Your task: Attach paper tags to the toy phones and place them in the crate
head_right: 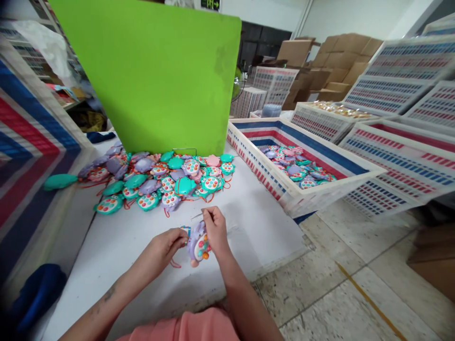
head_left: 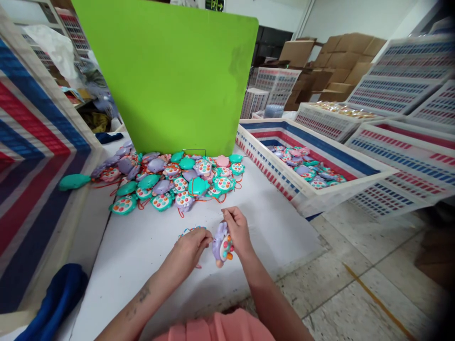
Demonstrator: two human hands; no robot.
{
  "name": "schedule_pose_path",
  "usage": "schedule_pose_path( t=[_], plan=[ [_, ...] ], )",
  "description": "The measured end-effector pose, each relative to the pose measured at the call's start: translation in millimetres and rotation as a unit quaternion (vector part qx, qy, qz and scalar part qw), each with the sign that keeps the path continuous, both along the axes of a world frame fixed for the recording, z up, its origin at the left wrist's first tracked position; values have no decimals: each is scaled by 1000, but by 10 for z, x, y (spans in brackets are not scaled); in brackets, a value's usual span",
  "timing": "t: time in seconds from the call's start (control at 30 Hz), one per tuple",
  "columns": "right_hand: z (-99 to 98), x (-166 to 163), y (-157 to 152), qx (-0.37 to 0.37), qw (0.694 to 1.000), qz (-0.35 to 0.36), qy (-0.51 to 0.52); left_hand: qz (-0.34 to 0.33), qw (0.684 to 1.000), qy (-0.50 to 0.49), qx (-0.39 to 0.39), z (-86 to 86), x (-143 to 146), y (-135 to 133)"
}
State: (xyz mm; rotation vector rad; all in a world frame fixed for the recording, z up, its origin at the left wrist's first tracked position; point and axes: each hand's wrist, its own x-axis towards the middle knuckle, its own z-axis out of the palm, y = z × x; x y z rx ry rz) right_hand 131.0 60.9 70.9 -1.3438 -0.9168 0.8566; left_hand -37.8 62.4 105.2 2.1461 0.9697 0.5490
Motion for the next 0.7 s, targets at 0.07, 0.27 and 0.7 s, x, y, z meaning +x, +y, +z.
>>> schedule_pose_path(
  t=[0.07,0.27,0.7],
  plan=[
    [100,37,-39,23,997,-13,-69,-12,999,29,36,6,-19,-12],
    [246,26,-145,51,986,-20,-157,-34,995,60,76,-50,-3,-69],
    [113,8,-169,22,985,-74,-153,113,988,-75,-75,-52,53,-130]
  ],
)
